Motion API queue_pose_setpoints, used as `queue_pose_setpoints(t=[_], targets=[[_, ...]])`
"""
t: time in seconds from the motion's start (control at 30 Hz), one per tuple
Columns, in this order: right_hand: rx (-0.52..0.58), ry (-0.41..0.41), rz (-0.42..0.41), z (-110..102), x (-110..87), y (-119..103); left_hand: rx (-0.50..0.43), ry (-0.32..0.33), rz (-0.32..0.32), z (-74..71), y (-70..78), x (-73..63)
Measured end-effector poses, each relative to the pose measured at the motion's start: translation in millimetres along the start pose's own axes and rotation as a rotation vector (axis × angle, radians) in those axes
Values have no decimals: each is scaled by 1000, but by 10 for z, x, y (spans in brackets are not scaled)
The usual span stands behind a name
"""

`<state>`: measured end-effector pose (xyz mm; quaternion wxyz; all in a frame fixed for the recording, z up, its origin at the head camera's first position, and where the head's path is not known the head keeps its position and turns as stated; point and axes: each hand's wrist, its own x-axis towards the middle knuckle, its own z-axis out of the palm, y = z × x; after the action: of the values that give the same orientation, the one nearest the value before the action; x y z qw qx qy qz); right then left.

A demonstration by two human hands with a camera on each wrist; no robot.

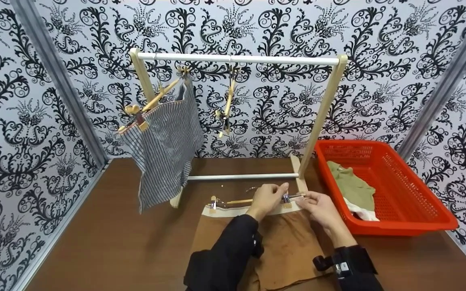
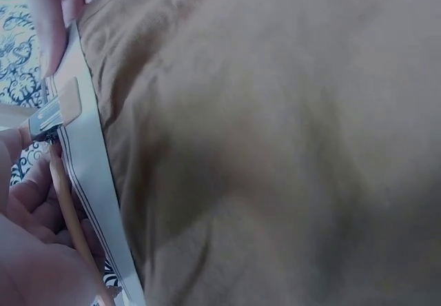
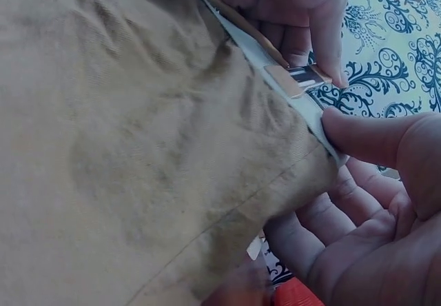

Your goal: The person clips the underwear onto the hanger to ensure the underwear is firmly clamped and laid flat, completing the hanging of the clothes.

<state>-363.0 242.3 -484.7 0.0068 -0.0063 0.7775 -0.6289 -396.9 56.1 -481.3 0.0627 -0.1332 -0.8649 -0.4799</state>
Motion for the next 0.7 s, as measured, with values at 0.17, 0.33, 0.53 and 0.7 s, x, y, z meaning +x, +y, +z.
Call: queue_pose_setpoints(t=[0.17,0.33,0.53,0.7], targets=[[-34,-7,-17,-12,-1,16,19,22,81,24,-22,-27],[-48,-9,-17,-27,-3,11,21,38,140,30,-36,-37],[-63,2,-4,-56,-31,-3,74,31,166,6,-27,-59],[-325,57,-111,-102,-61,-18,168,0,200,-49,-28,-64]])
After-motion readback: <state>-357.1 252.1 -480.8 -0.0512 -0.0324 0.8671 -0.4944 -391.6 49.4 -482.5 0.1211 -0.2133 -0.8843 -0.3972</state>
